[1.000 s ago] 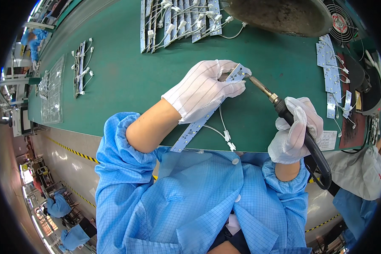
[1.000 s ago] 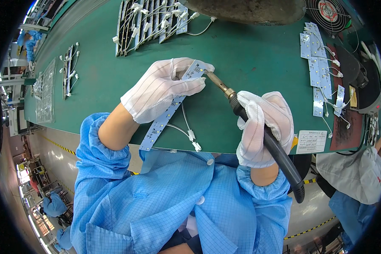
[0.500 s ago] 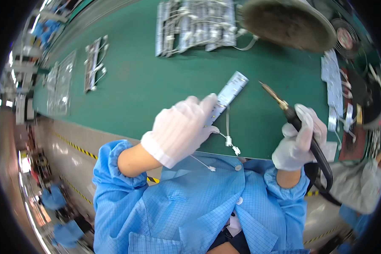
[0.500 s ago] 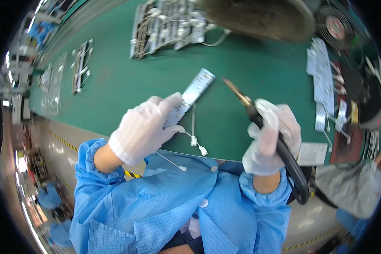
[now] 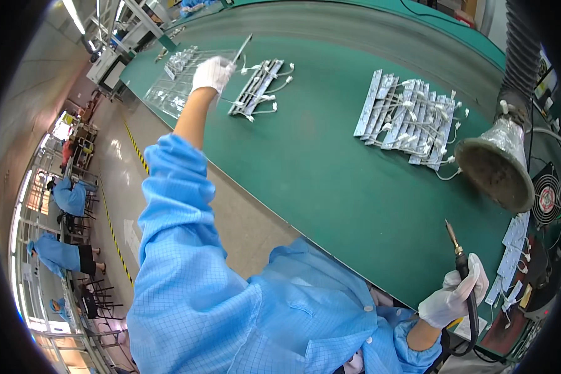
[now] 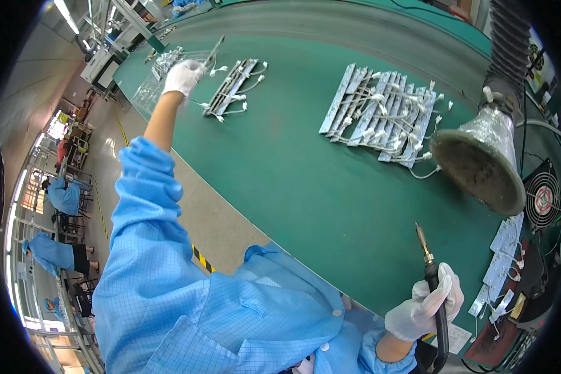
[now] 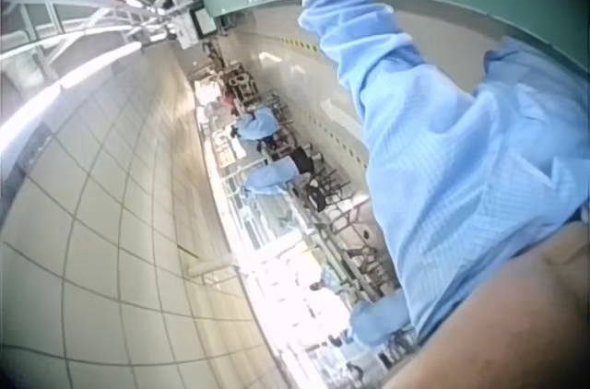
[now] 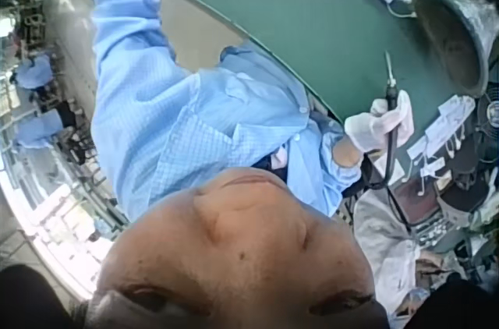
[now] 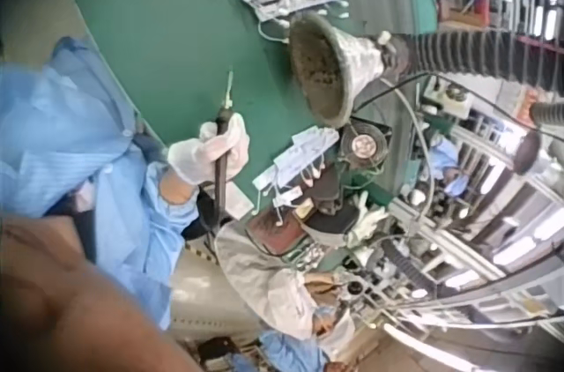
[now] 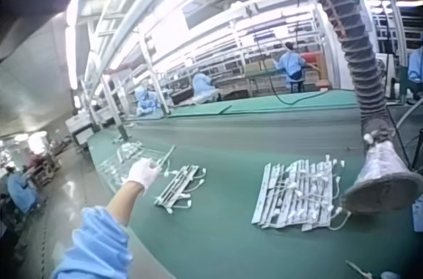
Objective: Soldering wires onto LED light strips at a manual assembly station.
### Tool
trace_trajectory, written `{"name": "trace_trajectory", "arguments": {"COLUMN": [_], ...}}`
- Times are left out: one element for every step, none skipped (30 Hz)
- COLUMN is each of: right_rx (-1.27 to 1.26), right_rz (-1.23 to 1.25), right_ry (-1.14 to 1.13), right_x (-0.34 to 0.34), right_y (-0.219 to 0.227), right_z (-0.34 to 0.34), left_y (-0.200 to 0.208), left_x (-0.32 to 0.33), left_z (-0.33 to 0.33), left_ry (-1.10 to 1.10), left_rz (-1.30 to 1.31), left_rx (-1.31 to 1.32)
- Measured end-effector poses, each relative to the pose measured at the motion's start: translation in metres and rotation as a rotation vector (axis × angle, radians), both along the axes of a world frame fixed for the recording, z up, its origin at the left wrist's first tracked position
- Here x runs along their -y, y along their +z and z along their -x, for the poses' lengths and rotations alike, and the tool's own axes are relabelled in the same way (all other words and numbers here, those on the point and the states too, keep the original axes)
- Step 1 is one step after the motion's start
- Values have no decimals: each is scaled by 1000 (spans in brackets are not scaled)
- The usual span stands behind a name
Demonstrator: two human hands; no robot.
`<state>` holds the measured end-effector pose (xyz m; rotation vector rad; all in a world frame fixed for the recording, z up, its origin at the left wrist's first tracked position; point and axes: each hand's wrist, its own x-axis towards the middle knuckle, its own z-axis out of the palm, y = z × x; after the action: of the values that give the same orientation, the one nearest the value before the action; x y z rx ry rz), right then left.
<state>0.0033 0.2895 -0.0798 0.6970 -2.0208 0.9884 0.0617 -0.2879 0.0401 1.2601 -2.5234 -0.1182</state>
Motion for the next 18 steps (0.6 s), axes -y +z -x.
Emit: {"name": "trace_trajectory", "arguments": {"right_rx": [-13, -4, -14, -28, 17, 55, 42, 104, 110, 111, 222, 330, 416, 439, 439, 437, 367, 356], "right_rz": [-23, -20, -35, -76, -29, -3, -22, 54, 84, 101, 245, 374, 490, 509, 519, 533, 416, 388], "right_ry": [-21, 13, 3, -45, -8, -11, -35, -3, 13, -1, 64, 92, 107, 116, 113, 106, 105, 91], "right_x": [-1, -1, 0, 1, 2, 4, 6, 8, 11, 12, 14, 16, 16, 17, 16, 16, 14, 12], "right_y": [-1, -1, 0, 1, 3, 6, 8, 10, 12, 13, 12, 12, 10, 9, 7, 5, 4, 3], "right_z": [0, 0, 0, 0, -1, -2, -2, -3, -2, -2, -2, -3, -3, -3, -2, -2, -2, -1], "left_y": [-18, -35, -60, -81, -89, -97, -100, -100, -98, -93, -92, -91, -89, -88, -84, -79, -74, -67], "left_x": [19, 36, 41, 41, 44, 39, 32, 23, 11, 0, -13, -25, -35, -43, -48, -52, -56, -59], "left_z": [-2, -3, -6, -11, -12, -12, -15, -15, -15, -14, -12, -7, -3, 1, 3, 5, 6, 9], "left_ry": [-45, -22, -85, -57, -102, -138, -167, -127, -130, -121, -82, 5, 59, 122, 141, 158, 178, 204], "left_rz": [-47, -104, -171, -280, -190, -144, -171, -147, -118, -57, -54, -9, 25, 10, -9, -87, -78, 48], "left_rx": [33, 75, -70, -156, -169, -124, -168, -98, -42, -15, 53, 98, 89, 122, 99, 121, 151, 208]}}
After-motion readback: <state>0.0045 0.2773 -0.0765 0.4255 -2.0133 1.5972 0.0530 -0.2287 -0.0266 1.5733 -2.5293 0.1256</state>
